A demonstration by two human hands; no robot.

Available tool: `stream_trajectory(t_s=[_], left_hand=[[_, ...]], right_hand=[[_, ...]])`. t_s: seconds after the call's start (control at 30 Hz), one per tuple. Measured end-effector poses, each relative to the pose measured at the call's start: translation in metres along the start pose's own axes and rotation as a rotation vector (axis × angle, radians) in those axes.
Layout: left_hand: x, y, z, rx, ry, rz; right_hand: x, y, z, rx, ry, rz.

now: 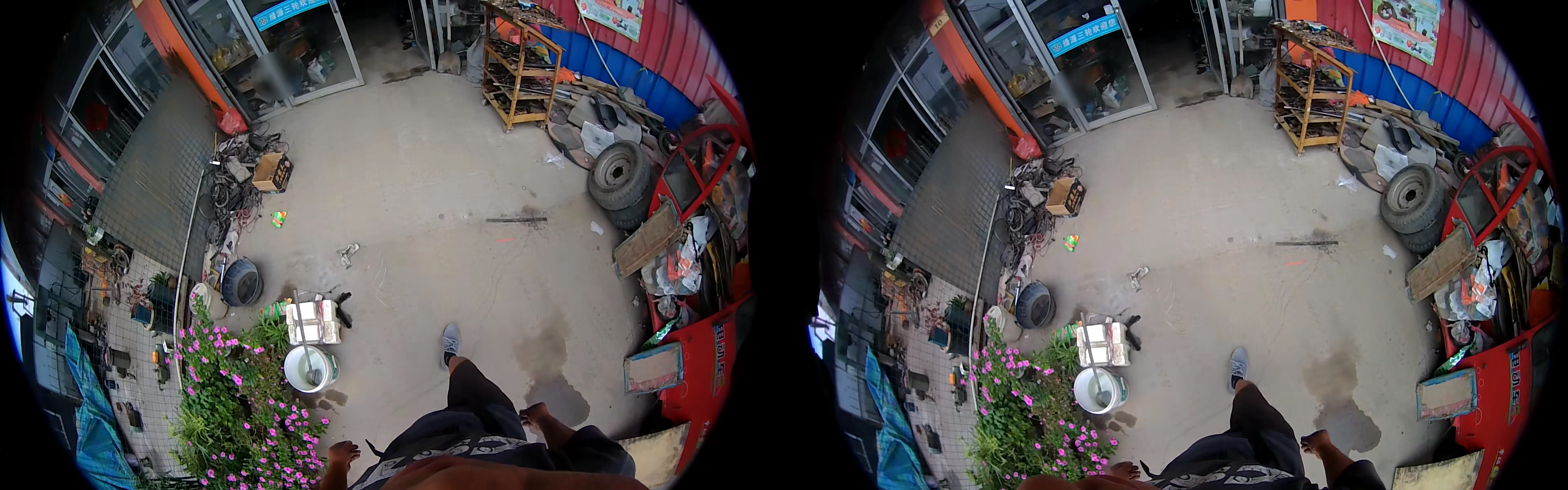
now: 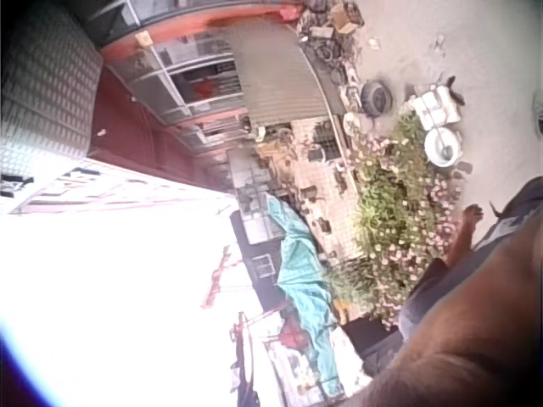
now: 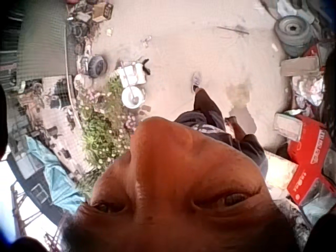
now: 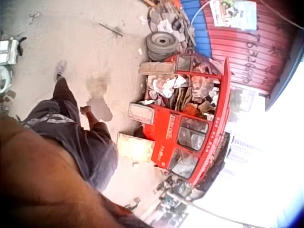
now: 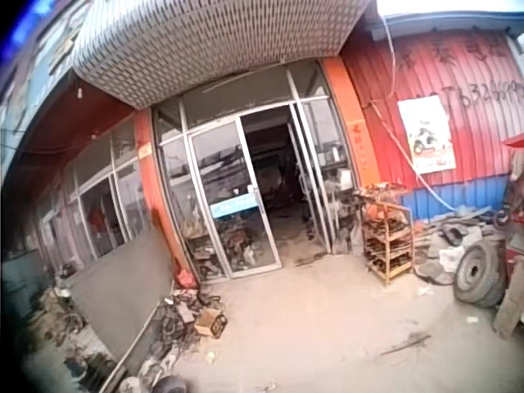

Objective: The person sits on the floor and uses pliers to strip and twist wires connected to a small electrical device. They then walk to retrieve a multimeter, return, and use it to test the device's connections.

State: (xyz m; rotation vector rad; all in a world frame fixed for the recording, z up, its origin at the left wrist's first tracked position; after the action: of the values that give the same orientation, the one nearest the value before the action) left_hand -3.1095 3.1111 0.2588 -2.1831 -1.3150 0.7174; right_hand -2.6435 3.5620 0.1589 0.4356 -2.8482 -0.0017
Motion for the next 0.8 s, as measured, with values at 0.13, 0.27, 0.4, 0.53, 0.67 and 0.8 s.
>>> stream_trajectory(t_s=[0.13,0.27,0.4,0.53,0.67,0.8], left_hand=[[0.066,-0.027,0.012,-0.115,0.148,0.31],[0.117,-0.132,0.058,0.041,0.173,0.447],[0.165,-0.196,0.112,-0.046,0.229,0.456],[0.199,-0.276,0.222,-0.093,0.243,0.395],[0.223,-0.396,0.347,-0.163,0.2,0.236],[0.247,-0.519,0.457,-0.285,0.19,0.032]], right_hand=[[0.072,0.192,-0.012,-0.12,-0.302,-0.266],[0.216,0.384,-0.069,-0.407,-0.395,-0.38],[0.269,0.52,-0.044,-0.416,-0.164,-0.369],[0.328,0.598,-0.029,-0.435,-0.194,-0.396],[0.297,0.591,0.056,-0.194,-0.352,-0.351],[0.313,0.57,0.065,0.131,-0.301,-0.07]])
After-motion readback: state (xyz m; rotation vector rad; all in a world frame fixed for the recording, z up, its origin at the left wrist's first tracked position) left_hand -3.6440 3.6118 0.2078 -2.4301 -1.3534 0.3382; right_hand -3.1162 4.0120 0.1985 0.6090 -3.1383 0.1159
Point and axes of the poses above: each hand's wrist, its own z-axis towards the middle knuckle, its own x-axis out of the palm, y = z × x, the point moved 4 cm from there along z, towards the middle knuckle, and after that the axes turned 9 degrees about x, right-handed, at the moved point
